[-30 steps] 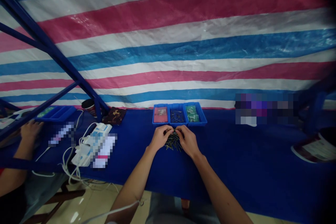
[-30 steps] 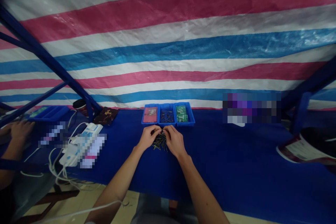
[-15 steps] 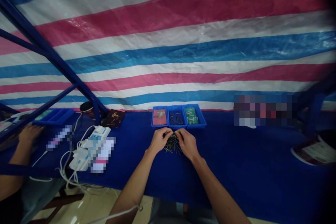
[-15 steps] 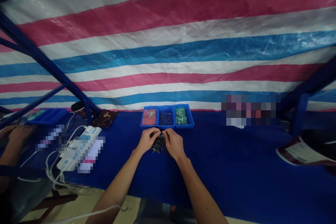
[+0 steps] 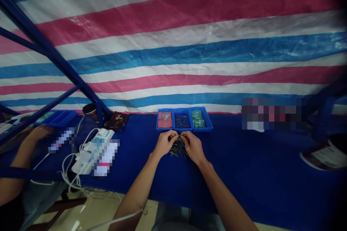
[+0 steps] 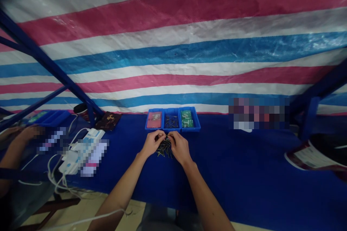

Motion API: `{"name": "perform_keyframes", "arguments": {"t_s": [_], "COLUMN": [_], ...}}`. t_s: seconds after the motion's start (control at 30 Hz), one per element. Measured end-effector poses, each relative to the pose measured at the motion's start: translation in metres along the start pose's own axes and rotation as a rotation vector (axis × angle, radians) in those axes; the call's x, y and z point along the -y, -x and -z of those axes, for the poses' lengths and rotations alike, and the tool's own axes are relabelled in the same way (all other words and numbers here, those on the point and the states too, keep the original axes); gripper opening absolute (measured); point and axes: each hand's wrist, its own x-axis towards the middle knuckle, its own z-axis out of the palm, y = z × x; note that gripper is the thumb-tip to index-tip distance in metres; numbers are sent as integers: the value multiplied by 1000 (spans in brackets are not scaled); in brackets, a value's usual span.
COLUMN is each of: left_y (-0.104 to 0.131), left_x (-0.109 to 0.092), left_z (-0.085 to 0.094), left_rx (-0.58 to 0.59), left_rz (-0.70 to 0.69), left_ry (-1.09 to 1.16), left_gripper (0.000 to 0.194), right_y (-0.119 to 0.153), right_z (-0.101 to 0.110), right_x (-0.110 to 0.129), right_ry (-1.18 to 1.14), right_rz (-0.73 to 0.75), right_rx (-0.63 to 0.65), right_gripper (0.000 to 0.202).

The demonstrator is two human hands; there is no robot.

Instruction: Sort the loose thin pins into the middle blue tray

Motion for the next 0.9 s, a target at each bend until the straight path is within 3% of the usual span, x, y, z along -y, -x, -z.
{"name": "perform_keyframes", "arguments": {"t_s": [0.67,0.9], "left_y": [1,0], "left_x": [-3,-1], "left_z": [3,3], "left_rx": [45,30], "left_rz": [22,37], "left_ry": [-61,-70], "left_gripper": [19,20], "right_y": [0,0], "right_z": [1,1], "right_x": [0,1], "right_ry": [118,-15], "right_rz": [-61,-55], "right_rx": [-25,6], "right_gripper": [45,20]}}
